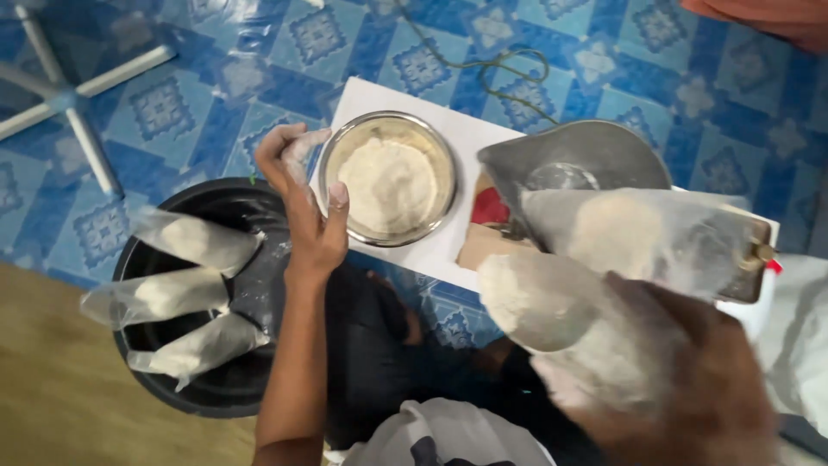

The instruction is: Filling plastic bags with white powder from a bowl, weighing them on a scale, and placing them in a basin.

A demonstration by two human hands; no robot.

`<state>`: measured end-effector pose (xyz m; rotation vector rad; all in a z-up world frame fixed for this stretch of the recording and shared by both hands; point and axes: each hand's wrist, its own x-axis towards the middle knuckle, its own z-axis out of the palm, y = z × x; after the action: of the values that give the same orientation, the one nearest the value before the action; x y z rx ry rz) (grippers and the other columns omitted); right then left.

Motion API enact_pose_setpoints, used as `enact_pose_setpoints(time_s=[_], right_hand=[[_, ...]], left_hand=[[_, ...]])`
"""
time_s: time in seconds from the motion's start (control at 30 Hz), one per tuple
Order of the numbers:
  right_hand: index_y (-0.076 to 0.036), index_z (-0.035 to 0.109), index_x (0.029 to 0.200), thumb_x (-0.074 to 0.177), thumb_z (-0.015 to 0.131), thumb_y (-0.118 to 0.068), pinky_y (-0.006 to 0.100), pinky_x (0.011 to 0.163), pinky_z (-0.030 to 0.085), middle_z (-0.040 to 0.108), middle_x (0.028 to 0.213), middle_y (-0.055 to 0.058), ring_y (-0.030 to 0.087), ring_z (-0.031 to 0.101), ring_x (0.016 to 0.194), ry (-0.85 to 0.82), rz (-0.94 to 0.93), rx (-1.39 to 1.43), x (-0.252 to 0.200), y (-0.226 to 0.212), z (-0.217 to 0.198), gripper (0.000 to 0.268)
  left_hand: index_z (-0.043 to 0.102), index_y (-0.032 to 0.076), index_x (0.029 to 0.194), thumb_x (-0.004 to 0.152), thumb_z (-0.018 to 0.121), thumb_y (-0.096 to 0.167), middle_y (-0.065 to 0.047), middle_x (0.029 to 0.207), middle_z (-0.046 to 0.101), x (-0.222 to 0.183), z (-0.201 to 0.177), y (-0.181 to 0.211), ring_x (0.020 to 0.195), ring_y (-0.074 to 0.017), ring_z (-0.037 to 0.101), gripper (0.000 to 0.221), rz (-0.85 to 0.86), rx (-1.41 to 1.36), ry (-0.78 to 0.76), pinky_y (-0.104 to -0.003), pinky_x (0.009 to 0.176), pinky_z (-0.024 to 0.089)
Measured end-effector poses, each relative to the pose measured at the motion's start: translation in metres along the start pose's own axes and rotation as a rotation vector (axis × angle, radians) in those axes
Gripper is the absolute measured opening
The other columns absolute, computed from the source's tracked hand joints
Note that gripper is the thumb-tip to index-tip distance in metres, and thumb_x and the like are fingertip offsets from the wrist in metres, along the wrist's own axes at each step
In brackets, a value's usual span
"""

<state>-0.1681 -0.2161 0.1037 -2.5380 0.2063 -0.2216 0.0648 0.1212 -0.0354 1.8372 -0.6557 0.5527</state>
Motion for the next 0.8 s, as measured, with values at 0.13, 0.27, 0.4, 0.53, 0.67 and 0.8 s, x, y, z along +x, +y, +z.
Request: enact_pose_setpoints(time_s=[0.13,0.27,0.4,0.53,0.67,0.8], right_hand=[[-0.002,0.062,0.113,0.051,0.08,-0.034,0.038,0.089,0.048,0.06,0.108,0.01,0.027,0.062,0.102,0.113,-0.155,-0.223,0.022,-0.06,0.088,0.071],[-0.003,0.069,0.103,0.066,0.083,-0.039,0.038,0.079,0.052,0.064,0.092,0.01,0.03,0.066,0.087,0.24,-0.327,-0.438,0.068,-0.098,0.166,0.053],[-0.005,0.063,0.089,0.06,0.081,-0.033,0.041,0.066,0.049,0.057,0.082,0.011,0.031,0.061,0.075,0.338,-0.436,-0.522,0.114,-0.057,0.256,0.044],[-0.002,0.066,0.102,0.05,0.087,-0.025,0.041,0.089,0.041,0.06,0.1,0.012,0.031,0.058,0.101,0.06,-0.473,-0.563,0.145,-0.029,0.303,0.061],[-0.006,0.067,0.116,0.069,0.078,-0.008,0.047,0.105,0.032,0.061,0.107,0.012,0.031,0.053,0.115,-0.034,-0.639,-0.674,0.166,-0.002,0.34,0.049],[-0.007,0.067,0.115,0.076,0.074,-0.006,0.043,0.108,0.031,0.06,0.11,0.009,0.027,0.051,0.119,-0.046,-0.711,-0.703,0.174,-0.002,0.346,0.04]], left_hand=[[0.048,0.0,0.127,0.103,0.039,0.045,-0.014,0.131,0.03,-0.011,-0.005,-0.013,0.126,-0.0348,0.034,0.052,-0.091,-0.003,0.105,-0.049,0.114,0.022],[0.048,0.004,0.126,0.103,0.035,0.047,-0.012,0.126,0.035,-0.023,0.005,-0.023,0.122,-0.0288,0.038,0.05,-0.244,-0.113,0.208,-0.042,0.109,0.026],[0.046,0.005,0.125,0.104,0.037,0.042,-0.012,0.126,0.038,-0.033,0.012,-0.027,0.115,-0.0276,0.042,0.043,-0.359,-0.088,0.22,-0.042,0.097,0.031],[0.047,0.002,0.121,0.103,0.041,0.035,-0.012,0.121,0.041,-0.032,0.011,-0.025,0.111,-0.0318,0.043,0.038,-0.407,-0.068,0.261,-0.045,0.104,0.03],[0.046,0.003,0.12,0.104,0.04,0.028,-0.01,0.117,0.04,-0.033,0.006,-0.024,0.109,-0.0317,0.041,0.03,-0.451,-0.019,0.266,-0.049,0.107,0.026],[0.045,0.004,0.122,0.104,0.041,0.024,-0.01,0.118,0.04,-0.036,0.006,-0.026,0.107,-0.0322,0.041,0.027,-0.464,-0.001,0.268,-0.05,0.106,0.026]])
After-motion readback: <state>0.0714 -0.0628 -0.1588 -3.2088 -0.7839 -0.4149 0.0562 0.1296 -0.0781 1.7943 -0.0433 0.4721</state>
